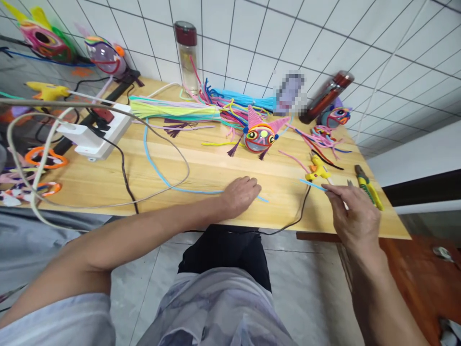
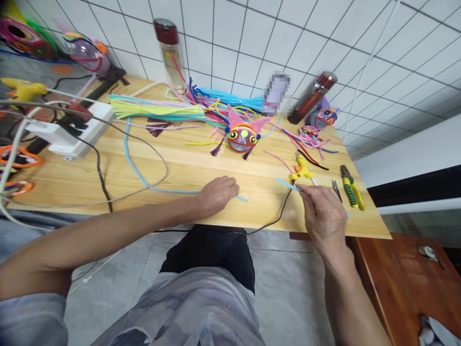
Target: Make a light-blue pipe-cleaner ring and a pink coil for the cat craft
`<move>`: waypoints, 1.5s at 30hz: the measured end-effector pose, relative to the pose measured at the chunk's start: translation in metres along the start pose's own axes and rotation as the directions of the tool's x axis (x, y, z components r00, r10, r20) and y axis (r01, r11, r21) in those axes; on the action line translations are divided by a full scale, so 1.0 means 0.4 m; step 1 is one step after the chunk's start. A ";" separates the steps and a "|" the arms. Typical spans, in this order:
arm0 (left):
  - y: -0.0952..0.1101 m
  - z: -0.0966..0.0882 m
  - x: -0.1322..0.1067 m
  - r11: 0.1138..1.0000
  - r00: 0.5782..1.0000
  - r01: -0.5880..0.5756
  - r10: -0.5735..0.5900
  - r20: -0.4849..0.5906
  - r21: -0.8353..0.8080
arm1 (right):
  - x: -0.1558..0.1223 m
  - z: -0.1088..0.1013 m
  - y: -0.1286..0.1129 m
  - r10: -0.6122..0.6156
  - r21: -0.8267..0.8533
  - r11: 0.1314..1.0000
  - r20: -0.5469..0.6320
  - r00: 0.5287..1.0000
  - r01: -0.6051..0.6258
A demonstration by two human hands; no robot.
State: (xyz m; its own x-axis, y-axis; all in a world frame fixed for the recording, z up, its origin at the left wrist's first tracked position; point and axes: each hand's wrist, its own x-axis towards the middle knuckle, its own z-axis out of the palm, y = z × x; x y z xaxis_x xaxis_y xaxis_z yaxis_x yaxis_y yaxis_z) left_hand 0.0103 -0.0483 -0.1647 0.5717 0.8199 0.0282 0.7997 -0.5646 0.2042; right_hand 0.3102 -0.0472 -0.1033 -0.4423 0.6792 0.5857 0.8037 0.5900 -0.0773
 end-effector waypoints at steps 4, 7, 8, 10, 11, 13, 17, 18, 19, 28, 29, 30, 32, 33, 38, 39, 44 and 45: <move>-0.060 -0.007 0.029 0.999 0.999 0.030 -0.028 -0.034 0.040 | 0.009 0.051 -0.013 -0.034 0.090 0.995 -0.005 0.999 0.035; -0.093 -0.010 0.042 0.996 0.995 0.091 -0.091 -0.029 0.021 | 0.003 0.128 -0.012 -0.045 0.171 0.985 0.068 0.997 0.032; -0.095 -0.010 0.044 0.995 0.994 0.102 -0.102 -0.031 0.010 | -0.001 0.153 -0.010 -0.042 0.191 0.981 0.111 0.993 0.020; -0.085 -0.008 0.045 0.993 0.992 0.115 -0.116 -0.043 -0.012 | -0.008 0.192 -0.006 -0.034 0.208 0.978 0.197 0.980 -0.008; -0.075 -0.008 0.045 0.992 0.991 0.121 -0.122 -0.051 -0.023 | -0.011 0.205 -0.004 -0.031 0.211 0.977 0.232 0.972 -0.019; -0.052 -0.005 0.048 0.989 0.987 0.140 -0.143 -0.067 -0.043 | -0.015 0.217 -0.001 -0.025 0.212 0.977 0.276 0.961 -0.035; -0.024 0.005 0.062 0.985 0.982 0.158 -0.164 -0.093 -0.071 | -0.010 0.220 -0.008 -0.020 0.224 0.973 0.291 0.957 -0.048; -0.023 0.008 0.063 0.985 0.982 0.151 -0.159 -0.099 -0.083 | -0.008 0.221 -0.011 -0.021 0.225 0.973 0.289 0.957 -0.047; -0.025 0.010 0.063 0.985 0.983 0.139 -0.150 -0.105 -0.097 | -0.006 0.223 -0.015 -0.023 0.225 0.973 0.287 0.958 -0.045; -0.118 -0.035 -0.010 0.943 0.923 0.284 -0.318 -0.217 -0.174 | 0.066 0.258 -0.094 -0.188 0.253 0.960 0.258 0.948 0.121; -0.131 -0.044 -0.022 0.925 0.898 0.335 -0.371 -0.236 -0.179 | 0.081 0.266 -0.110 -0.222 0.254 0.955 0.267 0.938 0.154; -0.144 -0.053 -0.033 0.906 0.872 0.385 -0.420 -0.253 -0.178 | 0.095 0.274 -0.126 -0.252 0.250 0.951 0.281 0.926 0.182; -0.169 -0.067 -0.058 0.862 0.815 0.483 -0.507 -0.282 -0.152 | 0.121 0.292 -0.155 -0.298 0.232 0.945 0.329 0.896 0.230; -0.181 -0.072 -0.071 0.836 0.785 0.532 -0.546 -0.293 -0.131 | 0.132 0.302 -0.165 -0.313 0.217 0.944 0.356 0.881 0.248; -0.248 -0.100 -0.134 0.633 0.594 0.773 -0.748 -0.295 -0.046 | 0.161 0.339 -0.182 -0.368 0.141 0.929 0.440 0.819 0.342; -0.264 -0.108 -0.147 0.583 0.550 0.812 -0.784 -0.287 -0.037 | 0.163 0.341 -0.179 -0.381 0.134 0.923 0.448 0.809 0.361; -0.354 -0.142 -0.215 0.378 0.361 0.925 -0.904 -0.231 -0.035 | 0.157 0.316 -0.138 -0.428 0.165 0.903 0.427 0.797 0.396; -0.370 -0.145 -0.227 0.335 0.320 0.941 -0.926 -0.202 -0.043 | 0.154 0.308 -0.123 -0.428 0.165 0.903 0.414 0.804 0.396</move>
State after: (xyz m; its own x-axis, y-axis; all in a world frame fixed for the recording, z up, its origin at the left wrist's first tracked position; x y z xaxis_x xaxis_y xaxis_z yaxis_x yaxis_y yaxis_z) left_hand -0.1709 -0.0338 -0.1406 -0.5944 0.8040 0.0177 0.7980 0.5869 0.1368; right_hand 0.1941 0.0194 -0.1628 -0.8639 0.4742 0.1699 0.4854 0.8738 0.0293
